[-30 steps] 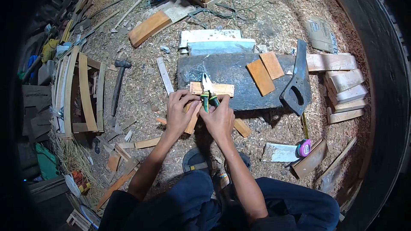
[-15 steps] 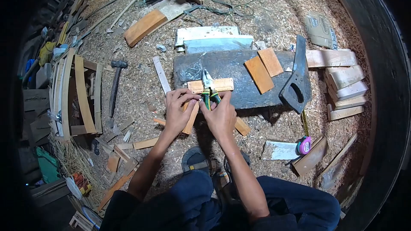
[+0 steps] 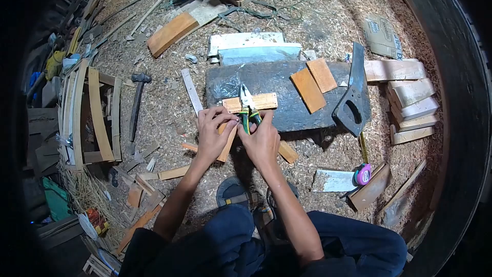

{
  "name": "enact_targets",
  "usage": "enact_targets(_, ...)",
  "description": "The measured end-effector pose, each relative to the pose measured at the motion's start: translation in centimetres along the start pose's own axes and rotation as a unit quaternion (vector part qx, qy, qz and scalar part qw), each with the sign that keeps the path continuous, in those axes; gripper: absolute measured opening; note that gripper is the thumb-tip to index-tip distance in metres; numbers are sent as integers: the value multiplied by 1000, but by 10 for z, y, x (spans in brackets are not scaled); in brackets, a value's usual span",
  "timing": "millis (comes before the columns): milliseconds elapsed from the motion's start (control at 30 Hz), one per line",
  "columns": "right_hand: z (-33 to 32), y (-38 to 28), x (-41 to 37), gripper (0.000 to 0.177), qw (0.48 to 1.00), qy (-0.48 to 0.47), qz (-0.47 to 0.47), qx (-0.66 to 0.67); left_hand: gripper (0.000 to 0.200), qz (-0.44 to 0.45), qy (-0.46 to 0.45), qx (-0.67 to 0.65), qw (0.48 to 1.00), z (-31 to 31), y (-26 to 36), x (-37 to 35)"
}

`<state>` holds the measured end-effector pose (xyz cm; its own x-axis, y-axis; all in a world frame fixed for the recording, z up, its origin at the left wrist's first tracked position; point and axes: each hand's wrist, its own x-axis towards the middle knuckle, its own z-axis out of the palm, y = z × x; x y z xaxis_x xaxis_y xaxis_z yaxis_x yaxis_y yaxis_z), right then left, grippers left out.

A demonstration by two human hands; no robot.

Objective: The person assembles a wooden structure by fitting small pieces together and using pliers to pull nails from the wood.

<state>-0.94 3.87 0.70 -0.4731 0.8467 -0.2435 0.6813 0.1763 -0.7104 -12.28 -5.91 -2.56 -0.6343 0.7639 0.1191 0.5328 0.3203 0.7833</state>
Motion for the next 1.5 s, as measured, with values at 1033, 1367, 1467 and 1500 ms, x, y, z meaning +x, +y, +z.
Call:
enact_targets(1033, 0, 7, -38, 52, 999, -25, -35, 5, 16, -2, -13, -3, 1000, -1, -5, -1)
enact_targets(1367, -15, 0, -36, 57, 997, -36, -63, 26, 37, 13, -13, -70, 997, -13, -10, -5)
enact_targets(1467, -14, 4, -39, 55, 995, -29, -95, -9, 56, -53, -27, 40, 997, -16, -16, -5)
enact_targets(1500, -13, 6, -39, 55, 992, -32, -110, -49, 56, -52, -26, 40, 998, -16, -18, -5)
